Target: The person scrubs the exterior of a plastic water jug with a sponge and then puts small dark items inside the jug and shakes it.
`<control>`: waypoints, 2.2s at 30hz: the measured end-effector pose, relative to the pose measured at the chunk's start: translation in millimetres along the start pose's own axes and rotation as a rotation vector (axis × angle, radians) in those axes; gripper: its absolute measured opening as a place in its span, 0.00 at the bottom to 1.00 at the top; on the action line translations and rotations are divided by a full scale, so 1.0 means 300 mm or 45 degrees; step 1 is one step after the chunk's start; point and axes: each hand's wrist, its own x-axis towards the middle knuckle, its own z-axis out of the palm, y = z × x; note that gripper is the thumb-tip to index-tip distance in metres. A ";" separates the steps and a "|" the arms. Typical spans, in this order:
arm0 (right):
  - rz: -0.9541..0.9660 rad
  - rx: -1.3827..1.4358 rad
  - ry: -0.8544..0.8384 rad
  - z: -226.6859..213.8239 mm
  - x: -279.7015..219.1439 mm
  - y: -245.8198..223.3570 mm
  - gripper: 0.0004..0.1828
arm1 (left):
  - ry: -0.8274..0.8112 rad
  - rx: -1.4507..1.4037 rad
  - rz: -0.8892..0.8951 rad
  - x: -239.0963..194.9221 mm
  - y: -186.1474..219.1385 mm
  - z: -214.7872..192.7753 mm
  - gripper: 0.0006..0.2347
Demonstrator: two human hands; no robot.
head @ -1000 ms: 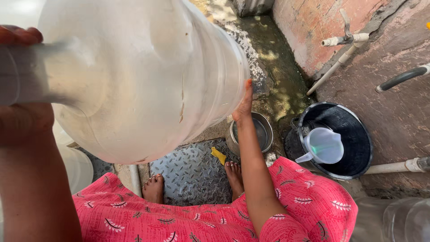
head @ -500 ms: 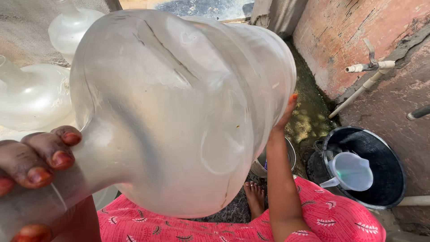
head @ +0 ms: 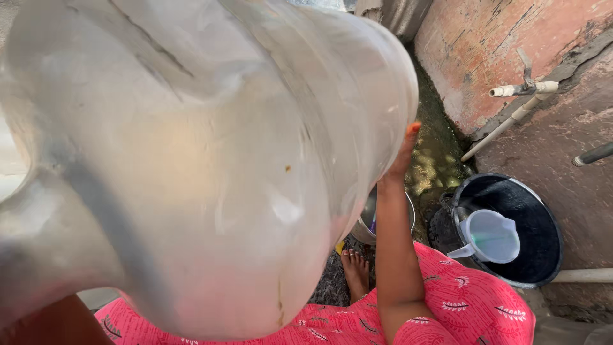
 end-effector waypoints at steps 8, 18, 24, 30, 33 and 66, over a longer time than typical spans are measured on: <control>0.644 0.032 0.113 -0.046 -0.138 0.428 0.52 | 0.406 0.250 -0.292 -0.018 -0.241 0.089 0.14; 0.520 0.189 -0.371 -0.072 -0.063 0.145 0.68 | -0.033 -0.038 0.009 0.060 0.010 -0.069 0.19; 0.027 0.153 -0.493 -0.090 -0.014 -0.133 0.75 | 0.323 0.115 0.015 0.056 -0.074 -0.159 0.25; 0.750 -0.116 0.024 -0.053 -0.171 0.416 0.60 | 0.679 0.101 -0.397 -0.014 -0.364 -0.060 0.14; 0.790 0.023 -0.080 0.025 -0.189 0.463 0.58 | 0.564 0.355 -0.460 0.027 -0.335 0.034 0.13; 0.332 0.217 0.363 -0.017 -0.087 0.360 0.45 | 0.300 0.070 -0.279 -0.012 -0.219 -0.024 0.15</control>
